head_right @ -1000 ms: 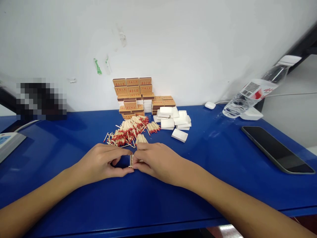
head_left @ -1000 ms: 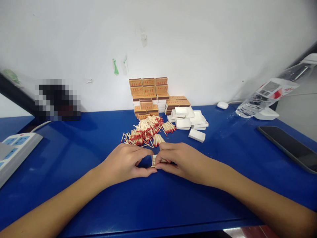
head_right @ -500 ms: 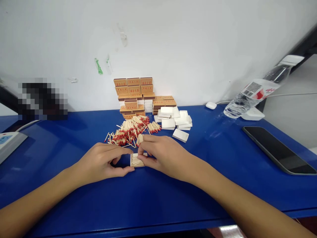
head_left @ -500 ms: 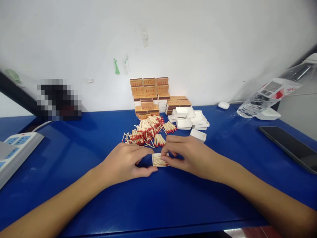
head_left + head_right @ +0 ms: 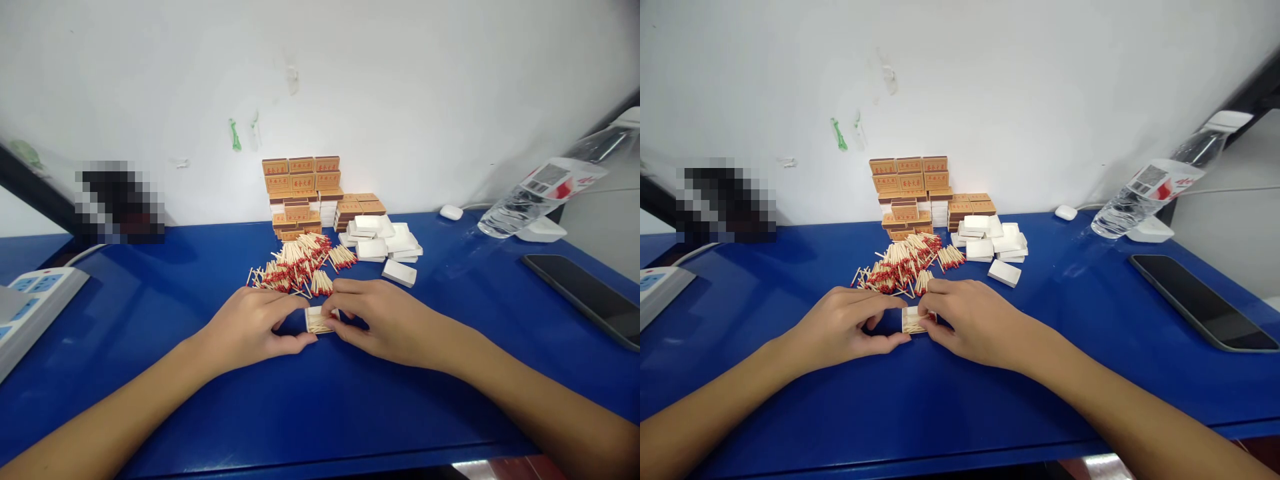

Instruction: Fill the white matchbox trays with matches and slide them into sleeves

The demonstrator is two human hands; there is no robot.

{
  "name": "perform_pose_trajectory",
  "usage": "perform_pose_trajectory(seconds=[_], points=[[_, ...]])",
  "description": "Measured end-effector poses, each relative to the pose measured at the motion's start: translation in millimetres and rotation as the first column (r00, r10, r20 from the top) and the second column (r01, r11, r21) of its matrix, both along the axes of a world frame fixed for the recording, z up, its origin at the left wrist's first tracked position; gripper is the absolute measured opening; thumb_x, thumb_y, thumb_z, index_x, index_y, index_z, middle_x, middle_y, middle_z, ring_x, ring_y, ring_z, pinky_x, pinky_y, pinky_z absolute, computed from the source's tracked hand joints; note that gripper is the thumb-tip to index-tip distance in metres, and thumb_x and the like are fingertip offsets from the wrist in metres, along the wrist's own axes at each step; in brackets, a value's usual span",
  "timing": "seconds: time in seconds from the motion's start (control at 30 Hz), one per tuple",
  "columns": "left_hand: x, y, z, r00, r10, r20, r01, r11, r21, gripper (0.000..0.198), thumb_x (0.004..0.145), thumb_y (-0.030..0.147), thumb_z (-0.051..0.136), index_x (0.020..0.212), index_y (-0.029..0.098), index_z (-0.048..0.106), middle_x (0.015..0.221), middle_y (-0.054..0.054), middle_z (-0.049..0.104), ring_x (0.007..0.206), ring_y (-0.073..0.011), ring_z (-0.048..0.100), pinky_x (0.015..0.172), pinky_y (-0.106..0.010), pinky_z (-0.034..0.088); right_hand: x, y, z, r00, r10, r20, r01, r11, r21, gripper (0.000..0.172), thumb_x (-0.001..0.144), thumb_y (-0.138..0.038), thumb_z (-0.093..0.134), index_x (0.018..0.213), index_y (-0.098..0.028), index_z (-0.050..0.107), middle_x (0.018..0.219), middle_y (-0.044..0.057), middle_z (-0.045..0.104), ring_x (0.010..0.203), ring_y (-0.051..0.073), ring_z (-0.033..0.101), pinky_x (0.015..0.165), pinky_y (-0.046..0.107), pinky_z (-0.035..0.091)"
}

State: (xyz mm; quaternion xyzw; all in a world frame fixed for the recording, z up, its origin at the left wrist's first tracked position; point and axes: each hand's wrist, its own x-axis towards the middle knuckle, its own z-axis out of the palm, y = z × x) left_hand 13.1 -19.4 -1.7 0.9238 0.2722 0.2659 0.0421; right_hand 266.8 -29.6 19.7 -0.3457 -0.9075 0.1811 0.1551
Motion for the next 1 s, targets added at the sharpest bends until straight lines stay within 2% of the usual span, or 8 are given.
perform_pose_trajectory(seconds=[0.3, 0.47, 0.6, 0.77, 1.0], points=[[-0.7, 0.1, -0.2, 1.000, 0.009, -0.012, -0.009, 1.000, -0.024, 0.028, 0.090, 0.041, 0.074, 0.106, 0.018, 0.072, 0.065, 0.007, 0.065, 0.051, -0.0076, 0.057, 0.052, -0.022, 0.040, 1.4, 1.3, -1.2, 1.000, -0.012, 0.029, 0.013, 1.000, -0.017, 0.012, 0.099, -0.023, 0.060, 0.097, -0.018, 0.071, 0.094, 0.003, 0.066, 0.074, 0.013, 0.059, 0.065, 0.027, 0.040], [-0.2, 0.2, -0.8, 1.000, 0.008, -0.013, -0.008, 1.000, -0.028, 0.027, 0.091, 0.042, 0.073, 0.105, 0.019, 0.072, 0.066, 0.006, 0.065, 0.051, -0.0076, 0.057, 0.052, -0.021, 0.040, 1.2, 2.4, -6.3, 1.000, -0.008, -0.013, 0.008, 1.000, 0.007, 0.010, 0.098, -0.026, 0.065, 0.095, -0.018, 0.070, 0.094, 0.002, 0.066, 0.070, 0.011, 0.057, 0.063, 0.026, 0.038], [0.5, -0.4, -0.2, 1.000, 0.002, -0.014, -0.003, 0.999, -0.032, 0.026, 0.092, 0.043, 0.072, 0.104, 0.019, 0.071, 0.066, 0.006, 0.065, 0.051, -0.0077, 0.057, 0.051, -0.021, 0.040, -0.8, 2.2, -8.7, 0.999, 0.008, -0.048, -0.006, 1.000, 0.030, 0.013, 0.101, -0.025, 0.060, 0.096, -0.018, 0.070, 0.094, 0.003, 0.066, 0.070, 0.011, 0.057, 0.062, 0.026, 0.039], [1.2, -1.4, 1.9, 0.999, 0.014, -0.029, -0.015, 0.999, -0.036, 0.026, 0.092, 0.043, 0.071, 0.103, 0.019, 0.072, 0.064, 0.006, 0.063, 0.051, -0.0079, 0.057, 0.051, -0.022, 0.040, 2.2, 3.4, -8.2, 0.999, 0.028, -0.043, -0.028, 1.000, 0.001, 0.012, 0.100, -0.030, 0.065, 0.101, -0.020, 0.071, 0.098, 0.002, 0.066, 0.071, 0.011, 0.058, 0.063, 0.026, 0.040], [0.9, -0.7, -0.2, 1.000, -0.006, -0.019, 0.005, 0.999, -0.041, 0.024, 0.092, 0.041, 0.072, 0.102, 0.019, 0.071, 0.065, 0.006, 0.064, 0.051, -0.0077, 0.056, 0.051, -0.022, 0.039, -0.8, 2.7, -9.3, 0.999, 0.030, -0.044, -0.030, 0.999, 0.016, 0.011, 0.100, -0.025, 0.062, 0.097, -0.019, 0.071, 0.095, 0.002, 0.066, 0.068, 0.010, 0.056, 0.062, 0.026, 0.038]])
